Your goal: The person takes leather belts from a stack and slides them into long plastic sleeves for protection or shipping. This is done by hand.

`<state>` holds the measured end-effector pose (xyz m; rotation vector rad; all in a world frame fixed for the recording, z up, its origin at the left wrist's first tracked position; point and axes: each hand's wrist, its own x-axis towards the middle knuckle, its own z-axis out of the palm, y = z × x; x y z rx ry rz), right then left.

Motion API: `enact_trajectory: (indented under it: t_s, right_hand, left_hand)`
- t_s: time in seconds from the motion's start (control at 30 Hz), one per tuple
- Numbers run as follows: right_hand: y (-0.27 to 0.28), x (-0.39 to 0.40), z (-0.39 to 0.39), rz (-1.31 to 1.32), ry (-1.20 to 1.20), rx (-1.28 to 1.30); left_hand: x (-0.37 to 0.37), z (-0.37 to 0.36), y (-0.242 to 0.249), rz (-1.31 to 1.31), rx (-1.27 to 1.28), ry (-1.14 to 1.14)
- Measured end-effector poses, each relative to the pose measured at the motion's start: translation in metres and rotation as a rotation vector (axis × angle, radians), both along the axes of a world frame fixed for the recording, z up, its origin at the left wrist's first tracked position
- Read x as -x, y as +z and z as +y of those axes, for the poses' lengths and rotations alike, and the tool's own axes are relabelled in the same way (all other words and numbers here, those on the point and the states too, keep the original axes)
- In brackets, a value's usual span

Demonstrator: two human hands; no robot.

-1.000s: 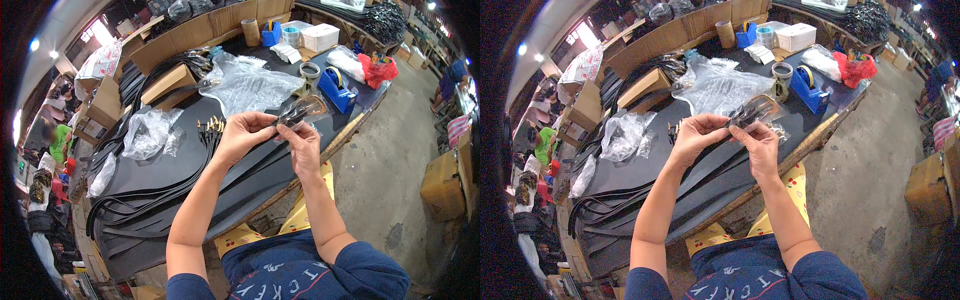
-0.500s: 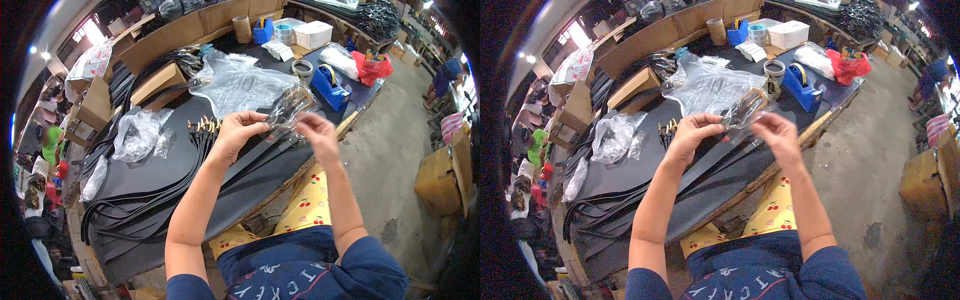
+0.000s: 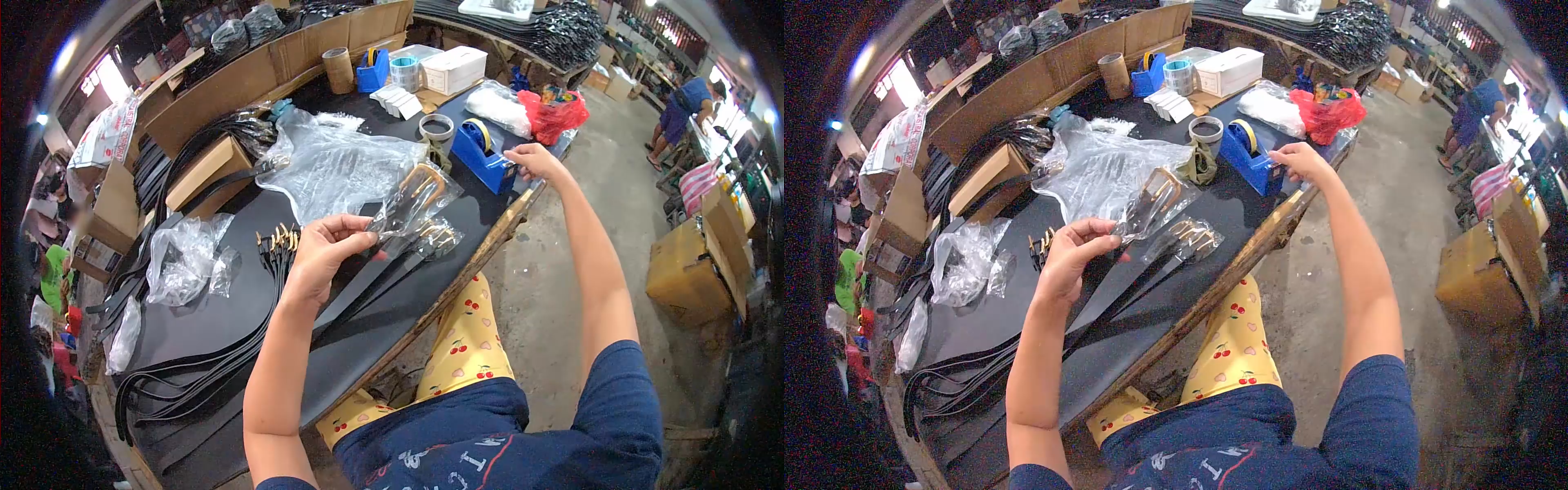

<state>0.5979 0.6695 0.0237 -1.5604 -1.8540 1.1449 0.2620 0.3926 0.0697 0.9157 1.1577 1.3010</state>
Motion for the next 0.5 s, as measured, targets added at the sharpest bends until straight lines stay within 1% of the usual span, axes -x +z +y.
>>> enact_trajectory:
  t_s: [0.13, 0.2, 0.23, 0.3, 0.33, 0.4, 0.43, 0.5]
  right_hand:
    - [0.003, -0.003, 0.014, -0.032, 0.08, 0.1]
    - [0.006, -0.003, 0.015, 0.059, 0.097, 0.177]
    - [0.006, -0.004, 0.016, 0.06, 0.097, 0.177]
    - [0.005, -0.008, 0.018, 0.216, 0.085, 0.29]
    - [0.001, -0.01, 0.018, 0.217, 0.084, 0.288]
    - [-0.005, -0.016, 0.013, 0.434, 0.066, 0.301]
    - [-0.005, -0.02, 0.011, 0.434, 0.064, 0.298]
    - [-0.006, -0.03, 0.005, 0.61, 0.119, 0.256]
  left_hand:
    - [-0.001, -0.005, 0.005, -0.011, -0.009, -0.001]
    - [0.001, -0.005, 0.004, -0.01, -0.015, 0.005]
    - [0.002, -0.005, 0.004, -0.01, -0.021, 0.01]
    - [0.002, -0.006, 0.005, -0.013, -0.023, 0.012]
    - [0.002, -0.006, 0.005, -0.017, -0.024, 0.013]
    - [0.002, -0.005, 0.002, -0.03, -0.026, 0.001]
    - [0.003, -0.005, 0.001, -0.044, -0.024, -0.007]
    - [0.001, -0.004, 0.001, -0.047, -0.016, -0.004]
